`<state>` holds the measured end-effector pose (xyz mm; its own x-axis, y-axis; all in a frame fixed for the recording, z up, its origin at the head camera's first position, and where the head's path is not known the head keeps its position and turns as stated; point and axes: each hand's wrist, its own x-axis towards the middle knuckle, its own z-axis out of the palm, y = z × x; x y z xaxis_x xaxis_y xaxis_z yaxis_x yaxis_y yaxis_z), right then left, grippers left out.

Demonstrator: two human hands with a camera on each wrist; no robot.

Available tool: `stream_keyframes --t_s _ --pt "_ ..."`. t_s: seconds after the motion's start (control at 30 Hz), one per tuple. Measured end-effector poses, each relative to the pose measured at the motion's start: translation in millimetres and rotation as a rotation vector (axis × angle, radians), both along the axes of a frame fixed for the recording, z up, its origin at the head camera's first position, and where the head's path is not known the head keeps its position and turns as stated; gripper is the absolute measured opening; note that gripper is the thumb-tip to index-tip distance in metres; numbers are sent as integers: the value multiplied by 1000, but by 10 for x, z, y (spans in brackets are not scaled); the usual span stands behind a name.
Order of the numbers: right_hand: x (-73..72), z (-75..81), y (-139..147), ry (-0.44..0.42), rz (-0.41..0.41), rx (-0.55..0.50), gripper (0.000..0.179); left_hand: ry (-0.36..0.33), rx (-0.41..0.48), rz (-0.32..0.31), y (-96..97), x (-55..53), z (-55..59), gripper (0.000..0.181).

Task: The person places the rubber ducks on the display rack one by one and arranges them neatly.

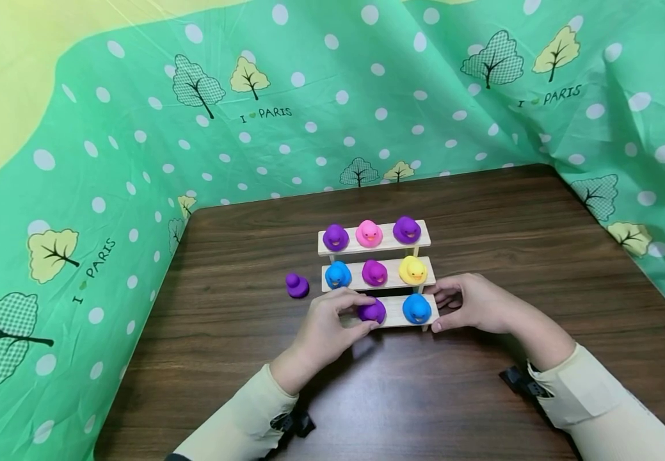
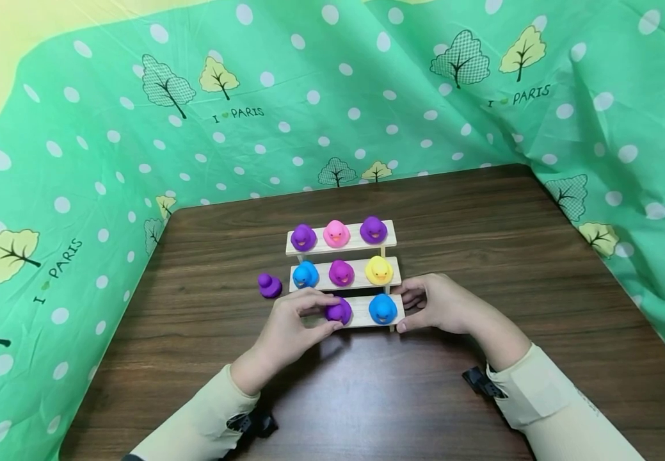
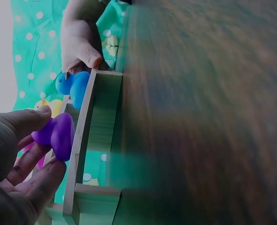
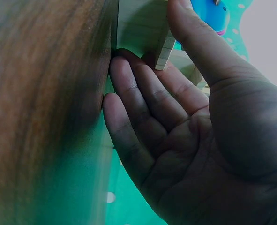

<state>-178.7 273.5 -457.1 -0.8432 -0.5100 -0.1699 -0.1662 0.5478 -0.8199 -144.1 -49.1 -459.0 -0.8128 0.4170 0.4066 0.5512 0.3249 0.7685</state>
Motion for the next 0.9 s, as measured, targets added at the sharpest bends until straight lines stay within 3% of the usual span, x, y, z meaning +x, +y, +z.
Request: stream_keyframes --t_s 0.4,0.9 --pt "-1 -2 3 3 4 -2 57 100 -92 15 88 -32 -3 33" --pt "0 -2 4 8 6 -5 59 92 -127 21 120 -33 -18 32"
